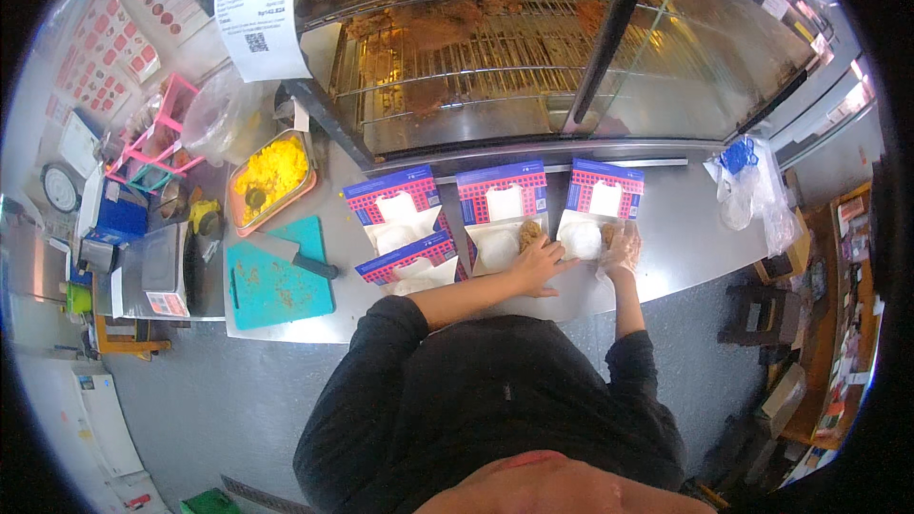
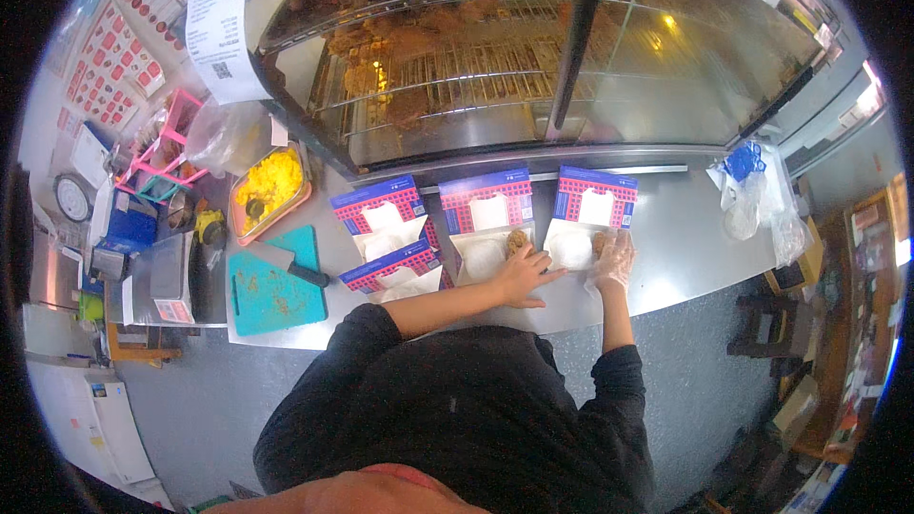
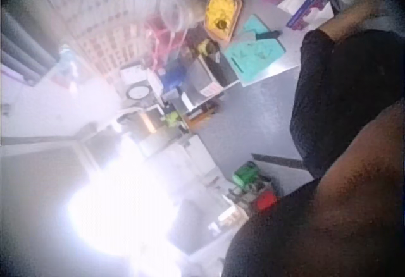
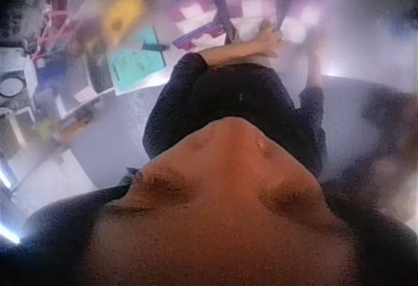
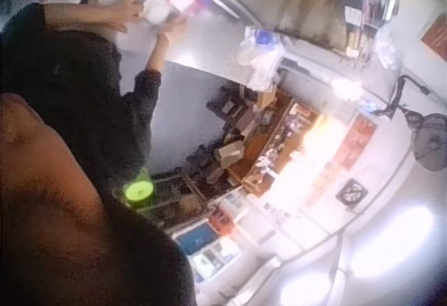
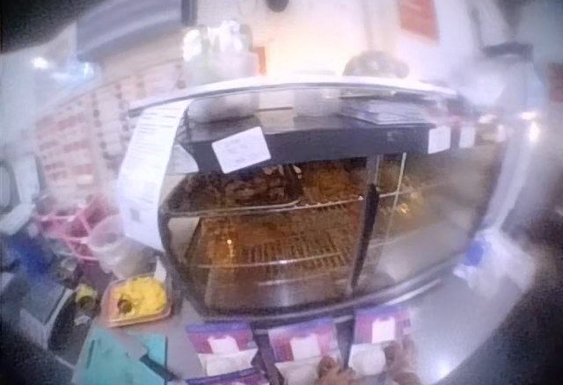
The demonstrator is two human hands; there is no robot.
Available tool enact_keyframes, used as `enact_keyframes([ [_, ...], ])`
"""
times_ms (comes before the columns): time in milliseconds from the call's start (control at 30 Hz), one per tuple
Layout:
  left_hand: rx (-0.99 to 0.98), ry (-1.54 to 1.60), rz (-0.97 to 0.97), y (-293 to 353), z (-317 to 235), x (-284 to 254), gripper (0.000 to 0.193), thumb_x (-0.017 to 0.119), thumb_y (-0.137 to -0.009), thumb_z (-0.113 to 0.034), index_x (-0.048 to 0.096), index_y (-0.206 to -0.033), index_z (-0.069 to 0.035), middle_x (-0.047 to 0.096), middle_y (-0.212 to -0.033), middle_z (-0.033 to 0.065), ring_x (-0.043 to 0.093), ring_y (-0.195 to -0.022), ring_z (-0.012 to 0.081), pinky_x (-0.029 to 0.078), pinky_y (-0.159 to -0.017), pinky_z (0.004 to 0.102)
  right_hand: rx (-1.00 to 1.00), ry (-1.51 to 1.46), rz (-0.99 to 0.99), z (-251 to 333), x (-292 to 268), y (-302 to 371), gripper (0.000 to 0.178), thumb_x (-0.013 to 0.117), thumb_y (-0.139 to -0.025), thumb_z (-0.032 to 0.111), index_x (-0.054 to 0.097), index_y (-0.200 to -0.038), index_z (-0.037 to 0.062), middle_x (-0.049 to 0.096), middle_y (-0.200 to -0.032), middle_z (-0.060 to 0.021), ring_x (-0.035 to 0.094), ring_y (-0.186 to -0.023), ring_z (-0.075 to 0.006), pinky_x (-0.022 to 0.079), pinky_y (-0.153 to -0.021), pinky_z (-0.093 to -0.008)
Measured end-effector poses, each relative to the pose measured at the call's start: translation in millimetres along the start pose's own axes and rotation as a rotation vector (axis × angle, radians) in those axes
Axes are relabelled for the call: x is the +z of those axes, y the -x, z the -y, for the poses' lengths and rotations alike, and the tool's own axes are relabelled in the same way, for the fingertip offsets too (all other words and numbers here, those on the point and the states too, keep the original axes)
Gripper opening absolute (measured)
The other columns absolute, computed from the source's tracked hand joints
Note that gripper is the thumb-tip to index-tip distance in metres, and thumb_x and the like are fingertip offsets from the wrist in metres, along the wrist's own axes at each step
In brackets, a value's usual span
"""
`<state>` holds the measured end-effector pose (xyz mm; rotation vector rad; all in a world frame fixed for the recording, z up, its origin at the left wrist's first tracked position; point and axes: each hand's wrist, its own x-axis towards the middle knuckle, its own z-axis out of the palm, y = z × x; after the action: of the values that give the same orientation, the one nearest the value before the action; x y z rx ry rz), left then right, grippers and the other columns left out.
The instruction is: The person retrieves white buns from a cooler and places them into open food boxes on a counter. They then add a yellow condiment and a red sauce to each box using a spoon, close the boxes, and arrange them on the counter.
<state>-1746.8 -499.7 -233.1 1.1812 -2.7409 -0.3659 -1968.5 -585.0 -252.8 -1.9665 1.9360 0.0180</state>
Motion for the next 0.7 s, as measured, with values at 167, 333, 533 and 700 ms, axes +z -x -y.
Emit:
enact_keyframes([
  [167, -0.046, 0.111, -0.299, 19, -11, -15, 0.069, 0.059, -0.077, -0.045, 0.036, -0.135, -0.014, 0.038, -0.134, 0.0141, 0.031, -0.129, 0.0301, 0.019, -0.103, 0.0543, 0.067, 0.107, 0.06, 21, -9, 5, 0.081, 0.05, -0.083, 0.029, 0.002, -0.143, 0.0027, -0.001, -0.147, -0.0245, -0.001, -0.137, -0.0378, 0.007, -0.111, -0.0451],
  [333, -0.288, 0.169, -0.593, 107, -11, -72, 0.053, 0.061, -0.078, -0.03, 0.046, -0.126, -0.011, 0.044, -0.13, 0.0093, 0.035, -0.127, 0.0295, 0.019, -0.102, 0.0549, 0.0, 0.672, 0.358, 72, -35, 26, 0.063, 0.043, -0.087, 0.026, 0.019, -0.14, 0.002, 0.02, -0.142, -0.0269, 0.021, -0.133, -0.0359, 0.025, -0.107, -0.0419],
  [533, -0.696, -0.017, -1.082, 215, -12, -108, 0.029, 0.06, -0.073, -0.008, 0.058, -0.102, -0.006, 0.057, -0.107, 0.0095, 0.05, -0.109, 0.0292, 0.026, -0.099, 0.0498, -1.164, -0.011, -0.243, 231, -133, 61, 0.038, 0.053, -0.084, 0.016, 0.051, -0.121, 0.0058, 0.06, -0.104, -0.0153, 0.058, -0.093, -0.0298, 0.049, -0.08, -0.0374],
  [700, -0.858, -0.128, -1.161, 244, -17, -104, 0.028, 0.058, -0.072, -0.004, 0.057, -0.1, -0.005, 0.057, -0.104, 0.0108, 0.051, -0.105, 0.0301, 0.027, -0.1, 0.0489, -1.137, 0.295, -0.488, 450, -191, 8, 0.053, 0.05, -0.082, 0.009, 0.036, -0.133, 0.0074, 0.048, -0.127, -0.0206, 0.05, -0.113, -0.0338, 0.044, -0.094, -0.0376],
])
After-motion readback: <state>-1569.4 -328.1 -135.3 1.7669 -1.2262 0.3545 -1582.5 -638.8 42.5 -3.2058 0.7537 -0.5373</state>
